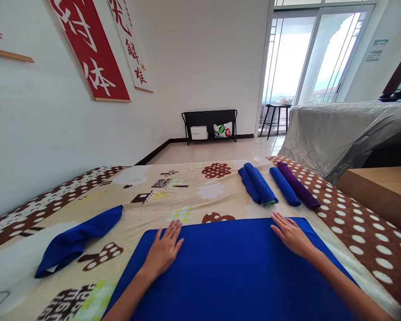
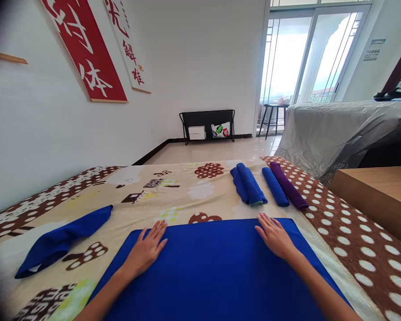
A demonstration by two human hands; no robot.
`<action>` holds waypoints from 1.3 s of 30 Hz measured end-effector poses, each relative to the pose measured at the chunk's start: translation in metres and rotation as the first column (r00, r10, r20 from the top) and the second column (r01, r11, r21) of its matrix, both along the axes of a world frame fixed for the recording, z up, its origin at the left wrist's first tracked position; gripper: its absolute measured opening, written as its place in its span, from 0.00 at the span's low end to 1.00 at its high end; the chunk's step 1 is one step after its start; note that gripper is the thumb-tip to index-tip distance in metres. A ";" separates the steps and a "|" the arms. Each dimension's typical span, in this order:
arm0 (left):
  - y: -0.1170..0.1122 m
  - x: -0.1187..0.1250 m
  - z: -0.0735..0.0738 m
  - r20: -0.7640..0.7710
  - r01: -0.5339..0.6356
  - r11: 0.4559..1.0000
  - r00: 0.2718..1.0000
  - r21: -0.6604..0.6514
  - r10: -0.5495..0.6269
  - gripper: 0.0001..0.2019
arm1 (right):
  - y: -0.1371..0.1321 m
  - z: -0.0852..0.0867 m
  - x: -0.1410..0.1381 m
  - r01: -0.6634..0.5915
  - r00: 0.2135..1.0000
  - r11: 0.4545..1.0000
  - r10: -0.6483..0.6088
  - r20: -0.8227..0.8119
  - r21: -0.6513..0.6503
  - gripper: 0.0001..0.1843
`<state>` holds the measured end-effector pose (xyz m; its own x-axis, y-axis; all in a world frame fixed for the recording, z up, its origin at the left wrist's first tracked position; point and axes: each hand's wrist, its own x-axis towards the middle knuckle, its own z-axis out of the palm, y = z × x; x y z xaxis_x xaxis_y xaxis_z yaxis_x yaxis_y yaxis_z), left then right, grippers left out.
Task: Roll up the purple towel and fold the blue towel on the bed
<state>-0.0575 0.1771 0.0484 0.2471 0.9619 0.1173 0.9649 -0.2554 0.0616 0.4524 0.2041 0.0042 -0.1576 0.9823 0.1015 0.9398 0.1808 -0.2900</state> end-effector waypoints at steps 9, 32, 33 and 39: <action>0.021 0.166 -0.021 0.013 0.292 0.955 0.956 -0.053 -0.292 0.30 | 0.010 0.001 -0.152 -0.310 0.950 0.951 0.310 0.033 -0.015 0.31; -0.115 0.122 -0.012 -0.131 0.499 0.859 0.865 0.112 -0.485 0.33 | -0.138 -0.003 -0.146 -0.434 0.884 0.875 0.367 0.290 0.215 0.34; -0.121 0.125 -0.015 -0.146 0.529 0.839 0.847 0.128 -0.511 0.34 | -0.145 -0.005 -0.148 -0.451 0.877 0.855 0.371 0.307 0.256 0.34; -0.155 0.006 -0.050 -0.128 0.080 0.978 0.990 0.190 -0.056 0.32 | -0.181 -0.041 -0.007 0.024 0.974 0.956 -0.089 0.210 0.293 0.33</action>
